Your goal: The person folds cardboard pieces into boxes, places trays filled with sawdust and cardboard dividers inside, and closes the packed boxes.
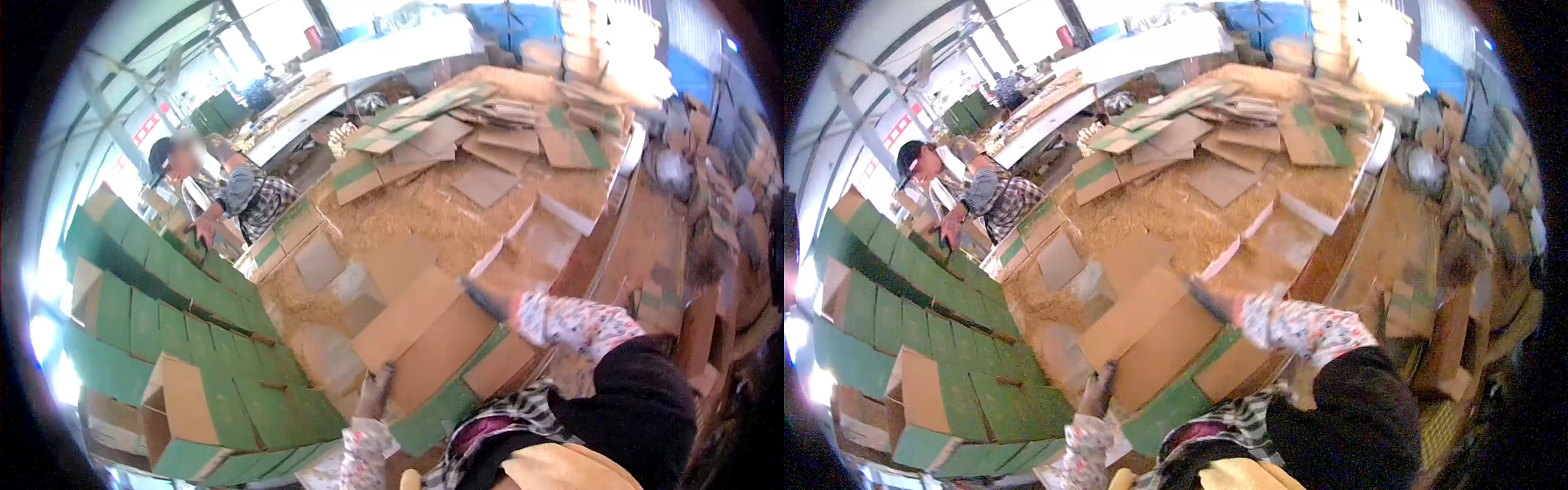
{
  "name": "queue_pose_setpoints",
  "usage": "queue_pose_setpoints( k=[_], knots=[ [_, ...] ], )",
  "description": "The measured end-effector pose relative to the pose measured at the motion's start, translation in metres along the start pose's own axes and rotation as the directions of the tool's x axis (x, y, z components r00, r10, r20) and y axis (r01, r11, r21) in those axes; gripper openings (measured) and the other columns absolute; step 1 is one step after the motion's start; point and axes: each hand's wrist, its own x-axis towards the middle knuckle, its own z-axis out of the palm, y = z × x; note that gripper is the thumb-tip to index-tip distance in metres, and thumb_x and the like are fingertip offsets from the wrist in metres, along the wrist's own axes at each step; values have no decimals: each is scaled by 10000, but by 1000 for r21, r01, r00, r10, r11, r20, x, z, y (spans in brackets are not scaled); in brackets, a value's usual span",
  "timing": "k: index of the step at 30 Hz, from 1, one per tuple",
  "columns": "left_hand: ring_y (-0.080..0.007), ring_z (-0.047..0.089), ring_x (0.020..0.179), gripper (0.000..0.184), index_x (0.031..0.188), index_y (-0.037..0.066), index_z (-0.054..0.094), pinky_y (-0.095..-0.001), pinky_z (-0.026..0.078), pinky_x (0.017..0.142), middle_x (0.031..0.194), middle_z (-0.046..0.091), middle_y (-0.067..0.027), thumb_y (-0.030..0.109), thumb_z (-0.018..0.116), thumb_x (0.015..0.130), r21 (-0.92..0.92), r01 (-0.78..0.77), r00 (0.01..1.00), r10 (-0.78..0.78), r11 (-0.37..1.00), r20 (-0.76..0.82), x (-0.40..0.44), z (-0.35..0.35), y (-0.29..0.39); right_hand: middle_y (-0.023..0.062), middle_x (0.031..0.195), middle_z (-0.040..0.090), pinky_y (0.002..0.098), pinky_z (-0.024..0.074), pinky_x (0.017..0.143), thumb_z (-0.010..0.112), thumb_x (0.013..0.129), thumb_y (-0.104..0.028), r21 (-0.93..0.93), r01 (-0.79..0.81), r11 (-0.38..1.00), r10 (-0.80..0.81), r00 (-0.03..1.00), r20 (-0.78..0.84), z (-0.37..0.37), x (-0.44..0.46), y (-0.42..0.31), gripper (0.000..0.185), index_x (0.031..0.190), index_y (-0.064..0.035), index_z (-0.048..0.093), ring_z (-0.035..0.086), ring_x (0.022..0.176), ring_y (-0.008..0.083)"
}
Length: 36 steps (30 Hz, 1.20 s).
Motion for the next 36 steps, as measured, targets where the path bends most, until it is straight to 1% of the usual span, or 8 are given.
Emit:
queue_pose_setpoints(
  k=[3,7,11,18,28,31,33,36],
  knots=[
    [-315,411,1154,607,1293,-5,276,-429,376,940,1290,379,-183,318,534,847,-523,-374,914,207,766,-349,-4,7,-73,100,1186,528,361,411,909,438,878,-455,-856,-8,517,-97,993,-68,52,-20,-6,555,1195,-1,487,525,1036,224],
    [-416,357,1161,532,1277,-54,294,-480,288,992,1332,312,-209,166,487,832,978,-92,841,541,185,-24,-53,-16,-51,61,1084,585,293,443,853,592,826,-312,-986,99,-132,-166,979,121,14,7,21,477,1175,-1,496,550,959,148],
    [-211,396,1180,439,1316,31,338,-334,291,1009,1307,407,-100,233,399,931,-615,-309,950,211,726,-229,-7,-20,20,116,1113,577,317,412,903,646,783,-343,-904,230,-359,-282,897,340,7,47,38,639,1265,-1,400,539,1024,200],
    [-269,277,1253,808,1355,-23,185,-340,196,1055,1379,264,-197,153,690,749,691,-240,474,703,682,-530,91,-33,73,80,1035,592,292,477,776,698,742,-217,-806,452,-383,-227,800,556,154,66,36,702,1301,-5,330,574,888,157],
    [-224,426,945,326,1075,4,395,-327,359,791,1020,468,-120,154,512,810,361,-525,619,637,771,-459,-78,71,-67,141,1236,460,324,367,952,647,760,-122,-979,198,52,-311,935,172,-137,-88,71,613,1292,-34,357,437,1154,224],
    [-195,537,750,146,914,19,519,-319,449,637,833,558,-83,109,457,816,-146,-985,-109,991,-97,76,-40,22,-12,200,1254,450,328,352,964,607,768,-108,-688,133,-714,-241,875,420,-111,-83,87,606,1309,-31,346,432,1175,255],
    [-203,557,664,120,830,-11,530,-320,455,579,740,584,-110,72,465,772,228,-405,639,453,885,-622,-86,3,18,173,1165,518,321,388,924,599,771,-101,-891,53,-452,-451,848,279,-78,-75,82,571,1288,-26,368,494,1097,236],
    [-207,540,641,128,841,-29,529,-308,450,574,746,580,-109,7,432,765,780,-563,442,897,273,5,-94,-30,89,73,1015,552,276,436,831,571,804,-113,-948,121,-293,-590,758,279,-76,-57,41,496,1257,-7,399,532,914,140]
  ],
)
